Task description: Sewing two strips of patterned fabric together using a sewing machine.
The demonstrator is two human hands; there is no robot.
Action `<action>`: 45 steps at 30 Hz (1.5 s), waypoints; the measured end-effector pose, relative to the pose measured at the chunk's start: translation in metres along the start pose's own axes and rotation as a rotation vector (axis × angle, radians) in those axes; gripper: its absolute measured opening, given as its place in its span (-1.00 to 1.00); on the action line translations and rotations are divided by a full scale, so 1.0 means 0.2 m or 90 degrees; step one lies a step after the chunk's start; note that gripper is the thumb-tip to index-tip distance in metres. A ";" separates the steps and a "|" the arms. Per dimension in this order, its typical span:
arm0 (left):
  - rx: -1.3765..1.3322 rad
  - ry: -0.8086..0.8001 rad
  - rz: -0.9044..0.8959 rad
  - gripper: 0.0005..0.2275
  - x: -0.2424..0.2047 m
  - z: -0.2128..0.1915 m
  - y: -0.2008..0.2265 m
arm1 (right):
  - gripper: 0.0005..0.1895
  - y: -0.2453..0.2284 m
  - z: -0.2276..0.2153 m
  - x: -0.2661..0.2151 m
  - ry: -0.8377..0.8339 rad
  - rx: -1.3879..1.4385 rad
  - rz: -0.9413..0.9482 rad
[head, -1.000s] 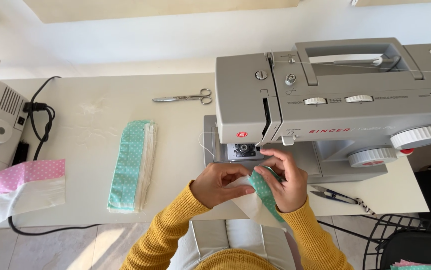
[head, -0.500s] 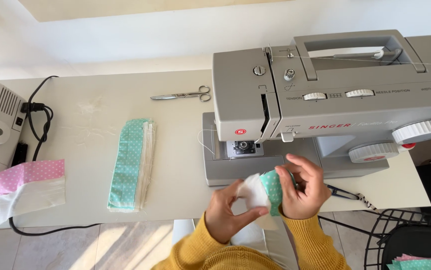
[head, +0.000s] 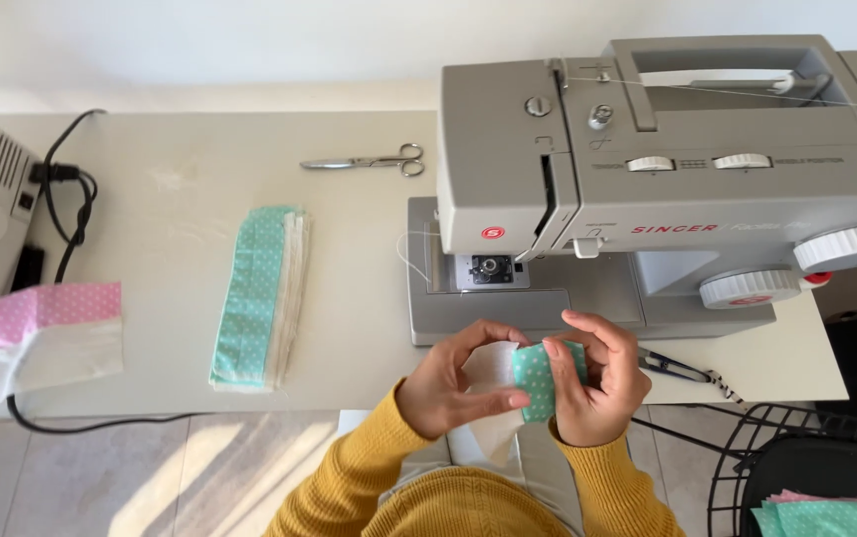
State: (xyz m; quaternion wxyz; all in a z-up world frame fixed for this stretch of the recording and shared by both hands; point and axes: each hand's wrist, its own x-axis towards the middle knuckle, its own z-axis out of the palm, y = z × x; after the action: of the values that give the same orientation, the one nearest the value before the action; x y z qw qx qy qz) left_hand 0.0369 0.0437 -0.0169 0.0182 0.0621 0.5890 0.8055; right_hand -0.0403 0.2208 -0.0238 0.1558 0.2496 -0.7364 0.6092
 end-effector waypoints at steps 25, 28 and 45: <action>0.529 0.267 0.175 -0.73 0.29 -0.12 -0.04 | -0.70 0.04 0.08 0.10 -0.025 -0.250 -0.239; 0.554 0.280 0.184 -0.71 0.30 -0.13 -0.05 | -0.69 0.05 0.10 0.11 -0.110 -0.241 -0.232; 0.681 0.337 0.143 -0.54 0.16 -0.15 0.06 | -0.72 0.09 0.08 0.21 -0.224 -0.247 -0.194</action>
State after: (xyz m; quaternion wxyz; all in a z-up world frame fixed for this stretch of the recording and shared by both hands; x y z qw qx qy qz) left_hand 0.0021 0.0143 -0.0111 -0.2480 -0.0780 0.8866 0.3827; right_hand -0.0835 0.2004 -0.0194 0.1598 0.4247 -0.8088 0.3741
